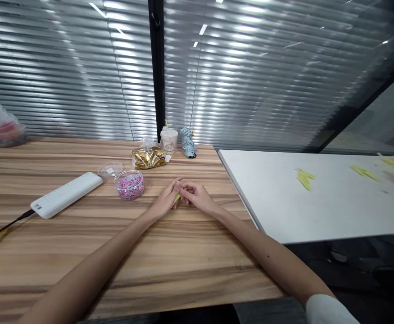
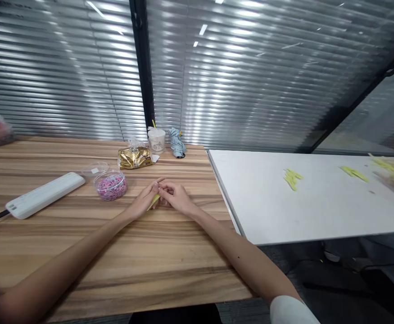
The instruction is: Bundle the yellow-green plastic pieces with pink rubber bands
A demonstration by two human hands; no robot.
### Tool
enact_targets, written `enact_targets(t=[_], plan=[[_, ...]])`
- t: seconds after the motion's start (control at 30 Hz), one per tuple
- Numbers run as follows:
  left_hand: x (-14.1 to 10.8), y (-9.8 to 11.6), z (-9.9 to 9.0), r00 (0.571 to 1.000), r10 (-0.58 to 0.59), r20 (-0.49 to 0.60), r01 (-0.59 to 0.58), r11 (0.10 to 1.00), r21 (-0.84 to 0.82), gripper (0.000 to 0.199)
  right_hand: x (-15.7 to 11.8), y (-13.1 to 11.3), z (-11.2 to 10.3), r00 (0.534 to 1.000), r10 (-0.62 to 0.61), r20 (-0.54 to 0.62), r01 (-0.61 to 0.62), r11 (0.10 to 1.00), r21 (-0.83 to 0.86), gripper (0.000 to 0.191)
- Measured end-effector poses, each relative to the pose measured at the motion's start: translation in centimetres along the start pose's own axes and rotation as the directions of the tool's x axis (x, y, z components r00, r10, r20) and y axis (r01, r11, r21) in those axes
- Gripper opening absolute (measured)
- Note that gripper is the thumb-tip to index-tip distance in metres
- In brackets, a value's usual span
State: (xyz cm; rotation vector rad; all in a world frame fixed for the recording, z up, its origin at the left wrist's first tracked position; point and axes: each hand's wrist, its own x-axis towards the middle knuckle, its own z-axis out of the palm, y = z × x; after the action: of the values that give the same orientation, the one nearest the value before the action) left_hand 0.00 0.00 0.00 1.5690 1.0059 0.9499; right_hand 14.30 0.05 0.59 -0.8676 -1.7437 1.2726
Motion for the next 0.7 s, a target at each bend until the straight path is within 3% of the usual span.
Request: enact_targets(t=[0.23,0.4,0.7], plan=[[-0.21,0.76,-0.08,0.998,0.045,0.035,-0.049,0.993,0.107,0.048,0.37,0.16,-0.54,0.983,-0.004,-0.185,0.010,1.000,0.027,0.031],[0.03,0.44,-0.24,0.998,0.053,-0.019,-0.050,0.990,0.130,0.044,0.64,0.29,-0.97,0.940,0.002,-0.342,0.020,0.998,0.059,0.032],[0.24,0.04,-0.48,0.986,0.016,-0.168,0.003,0.994,0.111,0.050,0.67,0.42,-0.50,0.940,0.011,-0.341,0.010,0.998,0.060,0.033]])
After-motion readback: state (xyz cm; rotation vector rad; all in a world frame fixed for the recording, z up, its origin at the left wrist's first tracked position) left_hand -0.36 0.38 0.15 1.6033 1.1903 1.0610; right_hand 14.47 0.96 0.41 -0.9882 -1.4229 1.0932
